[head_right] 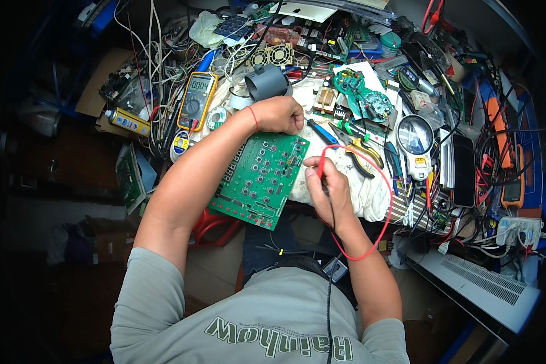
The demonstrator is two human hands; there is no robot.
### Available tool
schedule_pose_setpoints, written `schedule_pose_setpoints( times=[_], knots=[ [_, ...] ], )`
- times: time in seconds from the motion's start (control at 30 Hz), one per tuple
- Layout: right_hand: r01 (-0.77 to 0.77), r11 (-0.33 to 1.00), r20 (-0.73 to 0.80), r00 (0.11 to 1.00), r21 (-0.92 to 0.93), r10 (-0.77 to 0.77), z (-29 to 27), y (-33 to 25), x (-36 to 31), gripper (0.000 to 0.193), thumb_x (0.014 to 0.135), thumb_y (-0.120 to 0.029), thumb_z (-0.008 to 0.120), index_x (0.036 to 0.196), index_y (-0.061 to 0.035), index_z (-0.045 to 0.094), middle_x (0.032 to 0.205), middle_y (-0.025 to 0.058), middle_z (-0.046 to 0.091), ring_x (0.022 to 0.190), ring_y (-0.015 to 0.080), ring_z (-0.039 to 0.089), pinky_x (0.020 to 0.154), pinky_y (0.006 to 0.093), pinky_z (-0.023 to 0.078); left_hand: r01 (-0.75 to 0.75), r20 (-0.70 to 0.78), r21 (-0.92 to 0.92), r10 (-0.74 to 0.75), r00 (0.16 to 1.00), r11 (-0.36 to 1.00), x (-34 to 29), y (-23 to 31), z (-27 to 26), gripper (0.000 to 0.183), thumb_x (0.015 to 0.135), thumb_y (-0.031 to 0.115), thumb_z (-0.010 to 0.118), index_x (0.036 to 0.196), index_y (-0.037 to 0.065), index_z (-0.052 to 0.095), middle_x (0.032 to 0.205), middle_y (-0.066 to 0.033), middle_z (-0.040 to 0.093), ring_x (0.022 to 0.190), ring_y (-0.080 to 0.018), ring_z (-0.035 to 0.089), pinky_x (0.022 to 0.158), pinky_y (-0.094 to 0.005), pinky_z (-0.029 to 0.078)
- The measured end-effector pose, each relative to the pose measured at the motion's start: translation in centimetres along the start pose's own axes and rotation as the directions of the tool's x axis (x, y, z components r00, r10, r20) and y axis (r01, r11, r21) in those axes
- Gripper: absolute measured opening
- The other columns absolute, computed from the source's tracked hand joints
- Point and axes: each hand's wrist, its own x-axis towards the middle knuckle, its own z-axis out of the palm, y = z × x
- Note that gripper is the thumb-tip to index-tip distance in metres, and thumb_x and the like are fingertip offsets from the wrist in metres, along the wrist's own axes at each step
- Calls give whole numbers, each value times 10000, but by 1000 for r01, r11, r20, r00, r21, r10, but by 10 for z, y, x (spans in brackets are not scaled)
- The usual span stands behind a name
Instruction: The person holds a green circuit board and uses a multimeter to test various points on it. They move the probes across different components and read the multimeter display, occasionally flipping the board to access the other side.
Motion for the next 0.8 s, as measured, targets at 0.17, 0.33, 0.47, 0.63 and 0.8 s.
schedule_pose_setpoints(
  times=[0.17,0.33,0.47,0.63,0.8],
  knots=[
    [194,935,61,981,-296,-184,11,-15,14,147,1002,-96,674,1112,-1,695,864,186,729,757,340,736,693,400,568,-58,-66,74,63,996,996,-5,4,4,176,811,90,790,974,24,784,860,-107,776,797,-212,736,759,-361,588],
    [237,859,132,971,-453,-199,15,-23,23,129,936,-124,748,1002,-16,720,908,235,739,824,432,725,724,465,580,-79,-131,86,90,987,993,-16,6,2,177,820,98,772,981,24,782,879,-134,780,813,-249,748,771,-373,591],
    [192,941,118,979,-278,-165,16,-38,28,161,973,-170,755,1017,-15,749,785,105,718,678,251,696,638,360,538,-82,-150,74,93,984,994,-17,7,1,183,820,97,763,987,25,783,888,-136,782,831,-263,752,787,-376,592],
    [115,984,74,992,-133,-106,-8,-52,10,205,1038,-190,702,1045,8,756,731,42,663,637,142,630,587,301,487,-81,-146,102,95,985,992,-18,9,4,199,806,77,735,992,29,786,920,-154,785,878,-293,759,821,-386,593],
    [317,737,155,947,-597,-282,-15,-33,7,160,958,-115,747,1099,-40,754,955,176,750,820,374,734,721,424,578,-36,-156,163,62,986,986,-17,13,4,218,825,134,721,1015,51,785,961,-144,790,929,-326,758,862,-403,586]
  ],
)
